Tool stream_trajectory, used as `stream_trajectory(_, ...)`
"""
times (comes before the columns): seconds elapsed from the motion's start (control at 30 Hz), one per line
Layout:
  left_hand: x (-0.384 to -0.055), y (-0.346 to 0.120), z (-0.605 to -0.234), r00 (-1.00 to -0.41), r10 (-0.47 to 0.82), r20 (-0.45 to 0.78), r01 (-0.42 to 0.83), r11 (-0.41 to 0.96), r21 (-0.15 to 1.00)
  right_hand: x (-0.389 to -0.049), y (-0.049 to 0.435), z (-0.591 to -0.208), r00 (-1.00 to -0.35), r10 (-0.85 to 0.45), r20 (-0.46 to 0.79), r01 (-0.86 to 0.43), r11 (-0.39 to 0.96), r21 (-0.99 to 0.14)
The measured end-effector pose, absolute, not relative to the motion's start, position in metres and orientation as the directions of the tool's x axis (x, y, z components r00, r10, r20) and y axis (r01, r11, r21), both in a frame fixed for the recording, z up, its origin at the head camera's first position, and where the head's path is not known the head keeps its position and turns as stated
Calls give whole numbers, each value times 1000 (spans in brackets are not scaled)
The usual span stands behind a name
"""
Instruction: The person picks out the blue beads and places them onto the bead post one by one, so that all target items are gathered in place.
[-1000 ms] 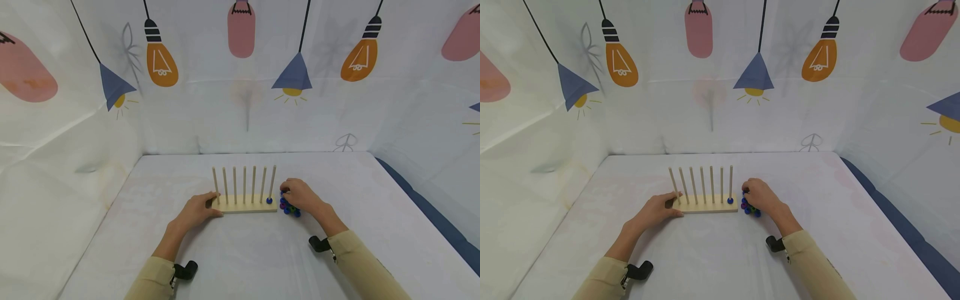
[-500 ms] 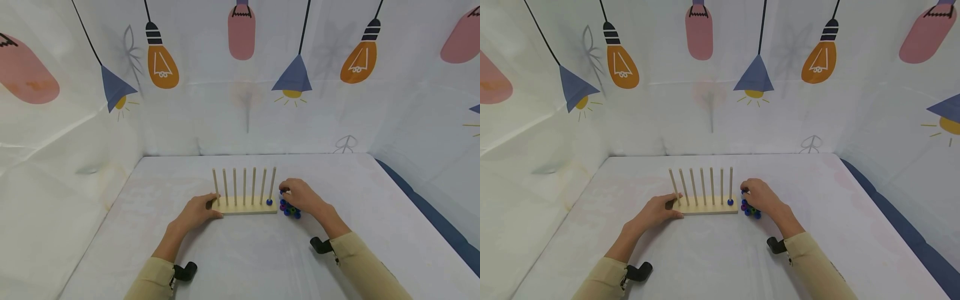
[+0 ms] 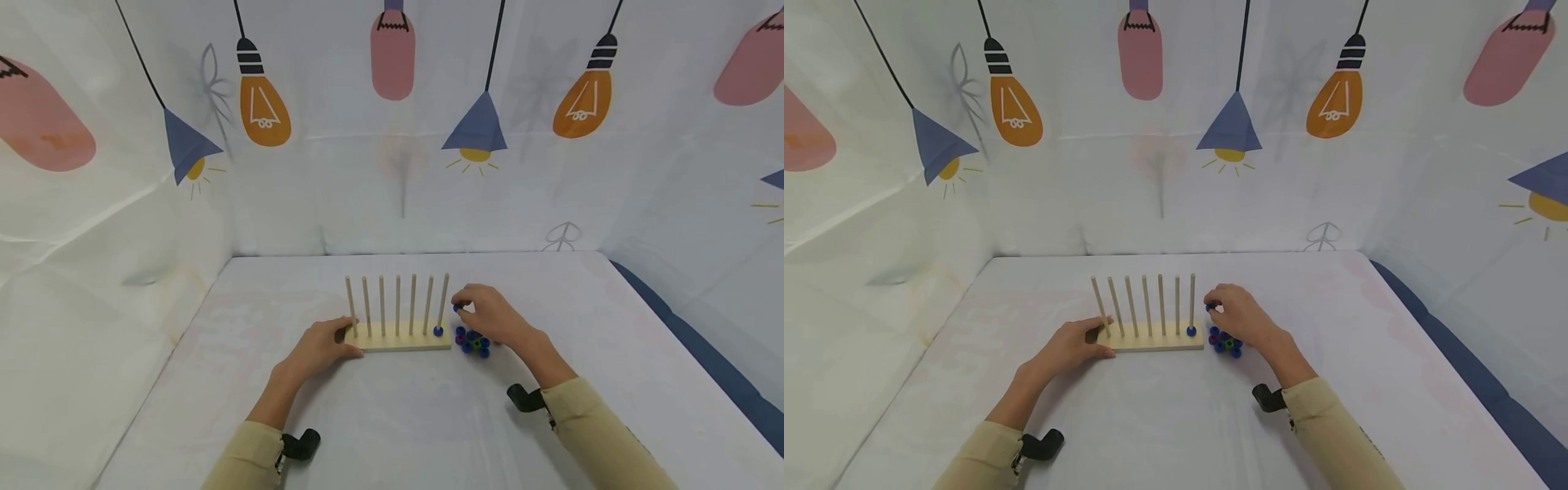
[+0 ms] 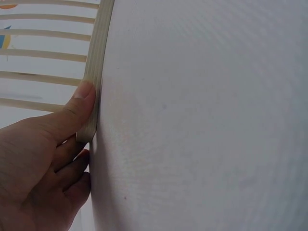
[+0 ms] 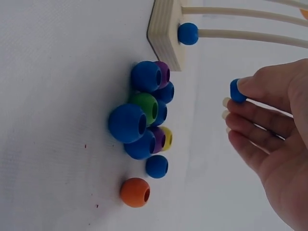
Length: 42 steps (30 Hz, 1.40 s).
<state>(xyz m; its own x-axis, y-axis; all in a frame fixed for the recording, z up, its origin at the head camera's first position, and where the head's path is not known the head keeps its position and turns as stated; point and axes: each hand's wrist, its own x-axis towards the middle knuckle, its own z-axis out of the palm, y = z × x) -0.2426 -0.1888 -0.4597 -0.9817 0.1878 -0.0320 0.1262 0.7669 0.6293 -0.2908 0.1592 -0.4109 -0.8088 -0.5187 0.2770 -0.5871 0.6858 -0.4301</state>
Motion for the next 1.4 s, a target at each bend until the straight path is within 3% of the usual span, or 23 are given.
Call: stream_trajectory(1.4, -244, -190, -461, -979, 201, -26, 140, 765, 629, -284, 158, -384, -713, -549, 436, -701, 565, -435)
